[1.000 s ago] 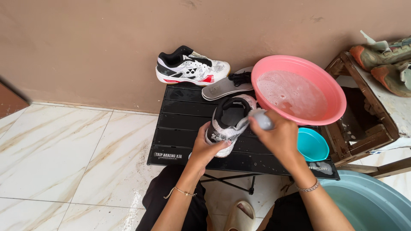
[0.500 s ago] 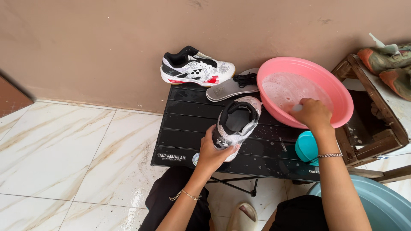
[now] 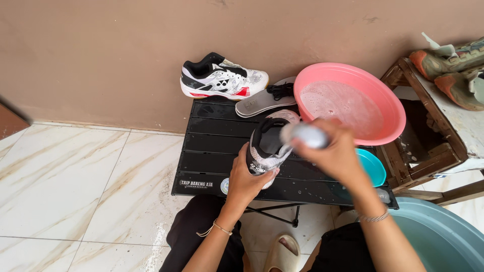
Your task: The person scrubs a white and black athletic shoe with a brush and soapy water. They repeatedly dip the brush into a pink basin and scrub various parts of the shoe, including the upper, sides, and sole.
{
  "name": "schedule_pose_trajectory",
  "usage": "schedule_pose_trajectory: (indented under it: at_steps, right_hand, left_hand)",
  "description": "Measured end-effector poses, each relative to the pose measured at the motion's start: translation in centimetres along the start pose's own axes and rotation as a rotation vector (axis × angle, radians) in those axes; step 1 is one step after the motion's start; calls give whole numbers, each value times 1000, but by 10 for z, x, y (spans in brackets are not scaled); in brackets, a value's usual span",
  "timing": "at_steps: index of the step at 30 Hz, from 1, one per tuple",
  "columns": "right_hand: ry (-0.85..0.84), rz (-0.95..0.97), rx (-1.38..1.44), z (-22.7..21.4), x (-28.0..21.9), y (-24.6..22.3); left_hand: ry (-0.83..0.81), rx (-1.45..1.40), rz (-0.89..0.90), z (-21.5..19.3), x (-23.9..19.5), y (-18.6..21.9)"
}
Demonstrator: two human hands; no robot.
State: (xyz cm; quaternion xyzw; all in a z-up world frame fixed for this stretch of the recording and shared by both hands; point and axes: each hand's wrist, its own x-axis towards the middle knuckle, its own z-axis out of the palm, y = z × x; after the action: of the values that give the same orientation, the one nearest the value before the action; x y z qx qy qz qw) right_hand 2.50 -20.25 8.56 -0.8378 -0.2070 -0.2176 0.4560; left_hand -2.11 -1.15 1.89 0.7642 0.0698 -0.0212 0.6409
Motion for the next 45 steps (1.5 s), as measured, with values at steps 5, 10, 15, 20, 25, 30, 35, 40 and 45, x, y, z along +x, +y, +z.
schedule_pose_trajectory:
  at_steps: [5, 10, 15, 20, 25, 30, 35, 40, 45]
  right_hand:
    - [-259, -58, -63, 26, -16, 8]
    - [-60, -28, -271, 34, -15, 33]
    - [-203, 44, 82, 47, -20, 60]
    - [-61, -1, -228, 30, -10, 43]
    - [-146, 114, 38, 45, -21, 52]
    - [-36, -61, -492, 25, -1, 43]
    - [-25, -33, -588, 27, -4, 39]
    - [11, 34, -520, 16, 14, 13]
    - [-159, -58, -440, 23, 8, 1]
  left_hand:
    - [9, 18, 1, 1, 16, -26]
    - [18, 17, 14, 4, 11, -21]
    - [2, 17, -20, 1, 23, -37]
    - [-20, 10, -9, 6, 18, -26]
    - [-47, 166, -33, -1, 27, -40]
    - [-94, 271, 29, -6, 16, -21]
    - [-162, 355, 46, 2, 22, -26]
    - [-180, 396, 54, 2, 31, -20]
    - [-160, 414, 114, 4, 20, 10]
